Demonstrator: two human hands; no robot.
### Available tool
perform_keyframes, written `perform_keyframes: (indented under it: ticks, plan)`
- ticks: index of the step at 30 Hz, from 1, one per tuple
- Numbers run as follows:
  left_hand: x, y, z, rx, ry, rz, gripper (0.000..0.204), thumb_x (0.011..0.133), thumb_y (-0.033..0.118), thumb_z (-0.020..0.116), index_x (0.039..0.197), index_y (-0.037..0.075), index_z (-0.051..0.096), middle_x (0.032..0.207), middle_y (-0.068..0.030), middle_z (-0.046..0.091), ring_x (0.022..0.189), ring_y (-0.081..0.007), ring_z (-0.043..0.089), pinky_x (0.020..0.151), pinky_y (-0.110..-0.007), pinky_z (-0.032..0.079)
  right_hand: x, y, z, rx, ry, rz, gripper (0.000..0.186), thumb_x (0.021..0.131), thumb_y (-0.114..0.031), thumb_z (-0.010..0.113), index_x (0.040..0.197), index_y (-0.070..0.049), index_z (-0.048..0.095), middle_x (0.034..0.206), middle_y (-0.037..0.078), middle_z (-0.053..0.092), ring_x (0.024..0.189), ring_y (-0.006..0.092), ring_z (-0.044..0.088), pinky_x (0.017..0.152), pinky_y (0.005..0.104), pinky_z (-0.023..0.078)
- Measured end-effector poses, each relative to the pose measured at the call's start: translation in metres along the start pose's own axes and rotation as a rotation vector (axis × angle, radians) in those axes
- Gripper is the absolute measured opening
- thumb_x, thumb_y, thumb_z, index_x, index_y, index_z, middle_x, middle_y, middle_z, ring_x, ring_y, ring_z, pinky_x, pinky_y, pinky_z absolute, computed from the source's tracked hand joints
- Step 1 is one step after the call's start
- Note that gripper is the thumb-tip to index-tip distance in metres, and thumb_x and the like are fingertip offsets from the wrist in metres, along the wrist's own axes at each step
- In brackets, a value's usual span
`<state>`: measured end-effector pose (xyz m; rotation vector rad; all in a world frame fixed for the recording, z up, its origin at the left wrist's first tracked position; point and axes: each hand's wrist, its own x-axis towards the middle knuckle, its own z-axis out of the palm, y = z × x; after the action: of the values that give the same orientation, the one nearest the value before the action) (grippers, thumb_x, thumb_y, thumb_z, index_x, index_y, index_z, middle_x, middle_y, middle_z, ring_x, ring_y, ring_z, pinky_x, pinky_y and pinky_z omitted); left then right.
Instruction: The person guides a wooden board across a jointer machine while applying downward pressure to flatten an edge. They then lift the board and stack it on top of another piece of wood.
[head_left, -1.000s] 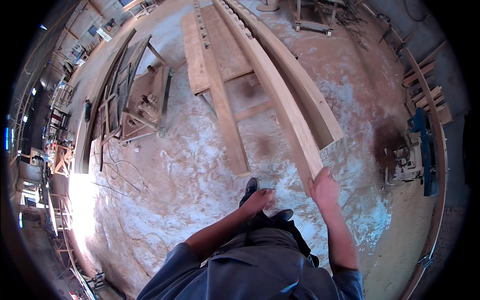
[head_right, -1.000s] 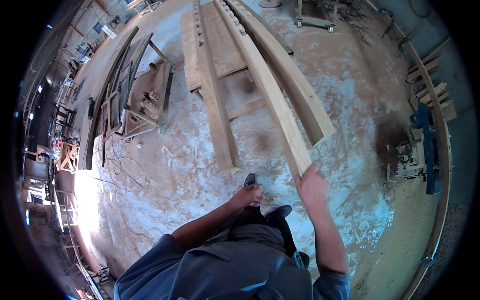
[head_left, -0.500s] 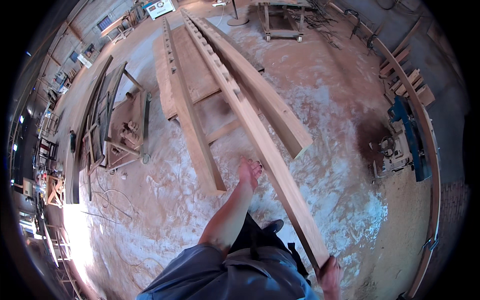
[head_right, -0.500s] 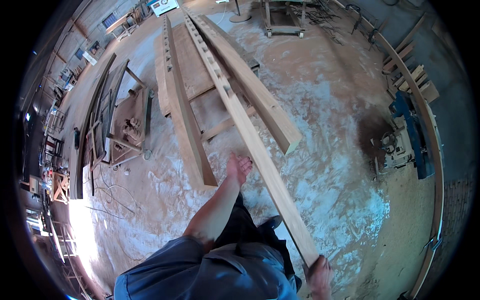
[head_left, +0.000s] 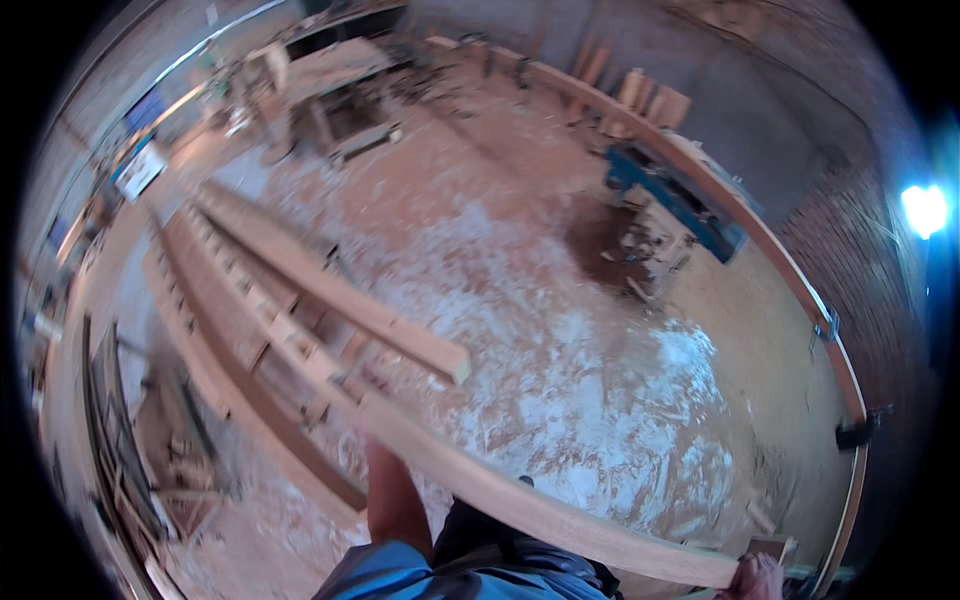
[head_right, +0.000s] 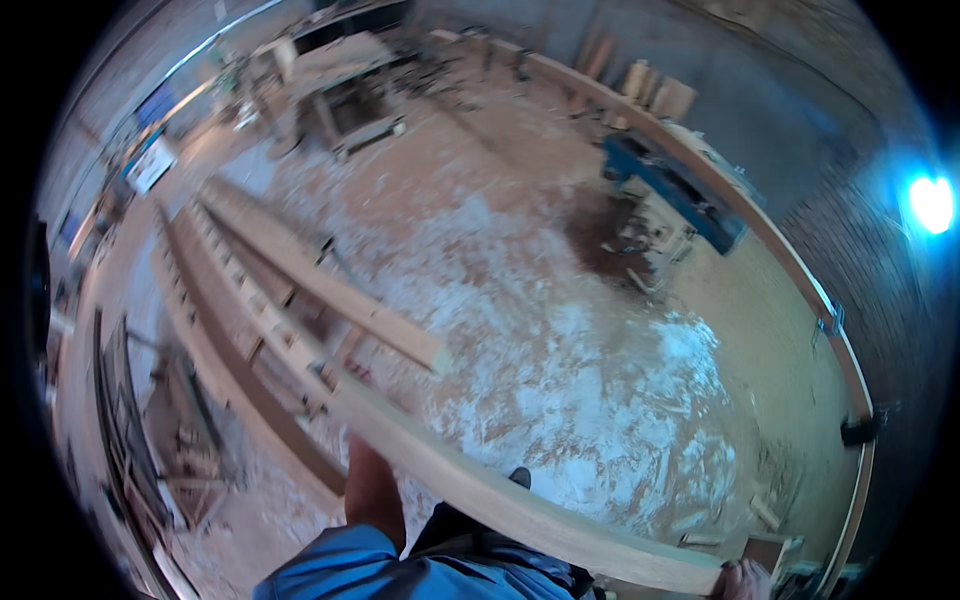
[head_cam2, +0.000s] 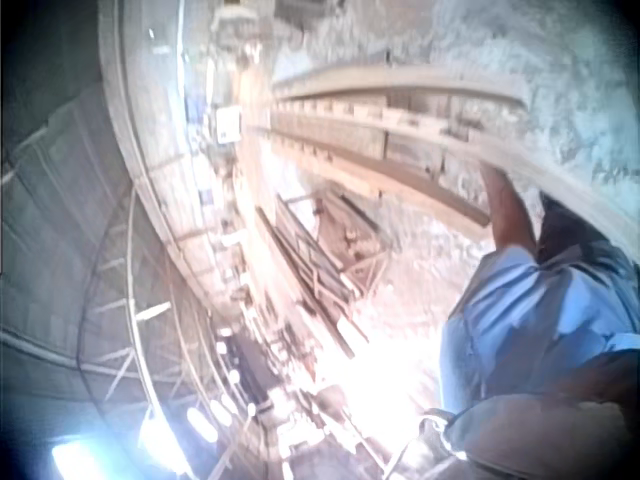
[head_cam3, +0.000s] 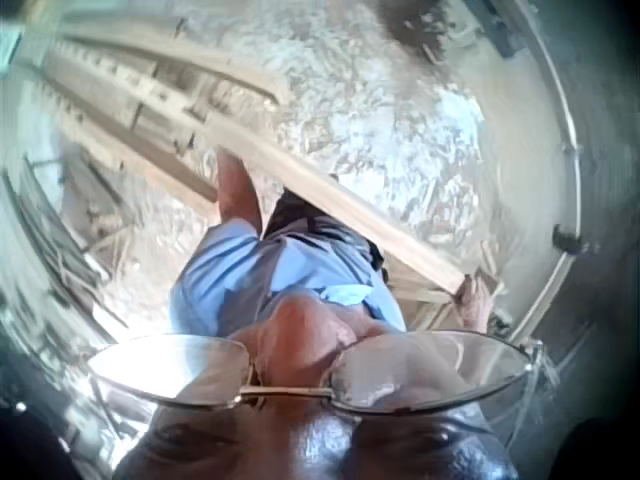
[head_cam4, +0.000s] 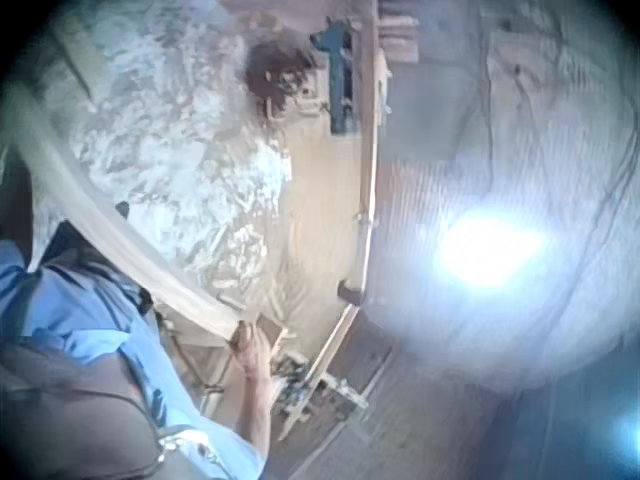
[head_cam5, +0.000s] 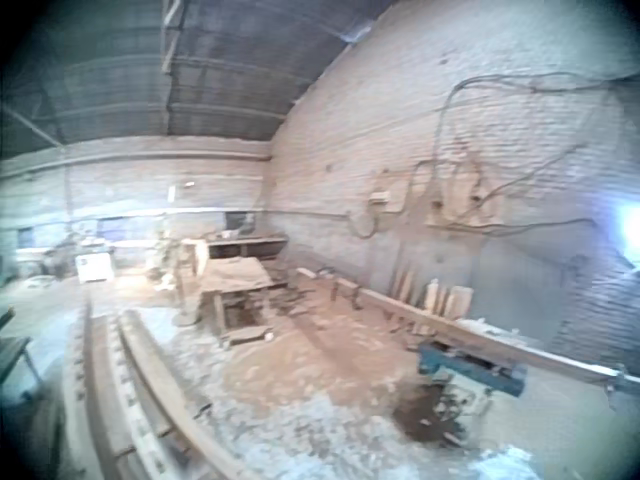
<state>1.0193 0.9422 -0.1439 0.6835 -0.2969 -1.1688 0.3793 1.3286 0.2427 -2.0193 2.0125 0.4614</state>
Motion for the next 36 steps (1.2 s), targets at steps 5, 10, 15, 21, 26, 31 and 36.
perform_keyframes:
  ticks: [5,10,15,21,26,31,36]
  plan:
    - [-0.027,-0.027,0.030,-0.169,0.002,-0.138,0.052,0.097,0.056,0.041,0.112,0.011,0.062,0.101,-0.0078,0.067,0.087,-0.0234,0.066,0.076,-0.042,0.056,-0.029,-0.005,-0.007,0.005,0.223,0.074,0.059,0.053,-0.033,0.084,0.096,-0.006,0.054,0.086,0.015,0.058,0.083,0.0375,0.057,0.076,0.0468,0.044]
    - [-0.049,-0.002,0.059,-0.253,-0.075,-0.092,0.054,0.097,0.058,0.041,0.114,0.012,0.062,0.102,-0.0067,0.067,0.089,-0.0229,0.065,0.078,-0.042,0.055,-0.036,0.028,0.014,-0.102,0.475,0.287,0.070,0.046,-0.042,0.087,0.091,-0.005,0.048,0.085,0.016,0.048,0.083,0.0402,0.050,0.077,0.0480,0.041]
    - [-0.070,0.003,0.108,-0.325,-0.064,-0.018,0.054,0.097,0.058,0.039,0.118,0.012,0.061,0.101,-0.0047,0.067,0.086,-0.0226,0.065,0.076,-0.040,0.056,-0.020,0.079,-0.012,-0.079,0.395,0.319,0.085,0.038,-0.057,0.087,0.090,-0.005,0.046,0.089,0.017,0.047,0.088,0.0406,0.049,0.081,0.0483,0.039]
    - [-0.093,0.002,0.162,-0.265,-0.260,0.010,0.047,0.099,0.050,0.042,0.117,0.010,0.060,0.102,-0.0033,0.065,0.094,-0.0232,0.064,0.081,-0.037,0.056,0.017,0.144,0.033,0.012,0.437,0.271,0.084,0.034,-0.045,0.092,0.091,-0.003,0.047,0.090,0.018,0.046,0.089,0.0427,0.047,0.081,0.0493,0.040]
    - [-0.093,0.008,0.238,-0.472,-0.479,-0.211,0.041,0.098,0.041,0.049,0.119,0.005,0.054,0.106,-0.0080,0.059,0.100,-0.0261,0.058,0.087,-0.040,0.052,0.059,0.213,0.069,0.086,0.458,0.263,0.068,0.051,-0.037,0.087,0.095,-0.003,0.047,0.092,0.018,0.048,0.091,0.0409,0.048,0.081,0.0472,0.041]
    - [-0.088,0.000,0.338,-0.383,-0.740,-0.110,0.038,0.100,0.033,0.048,0.121,0.002,0.052,0.110,-0.0125,0.057,0.104,-0.0273,0.056,0.091,-0.042,0.049,0.093,0.245,0.033,0.022,0.285,0.306,0.081,0.051,-0.035,0.088,0.111,0.001,0.048,0.111,0.023,0.052,0.108,0.0428,0.050,0.095,0.0495,0.041]
    - [-0.072,-0.014,0.441,-0.308,-0.978,-0.139,0.038,0.101,0.032,0.047,0.122,0.000,0.052,0.112,-0.0147,0.056,0.108,-0.0279,0.056,0.094,-0.042,0.048,0.166,0.141,-0.095,0.201,0.413,0.024,0.113,0.046,-0.057,0.089,0.128,0.007,0.045,0.121,0.023,0.054,0.115,0.0418,0.052,0.100,0.0495,0.041]
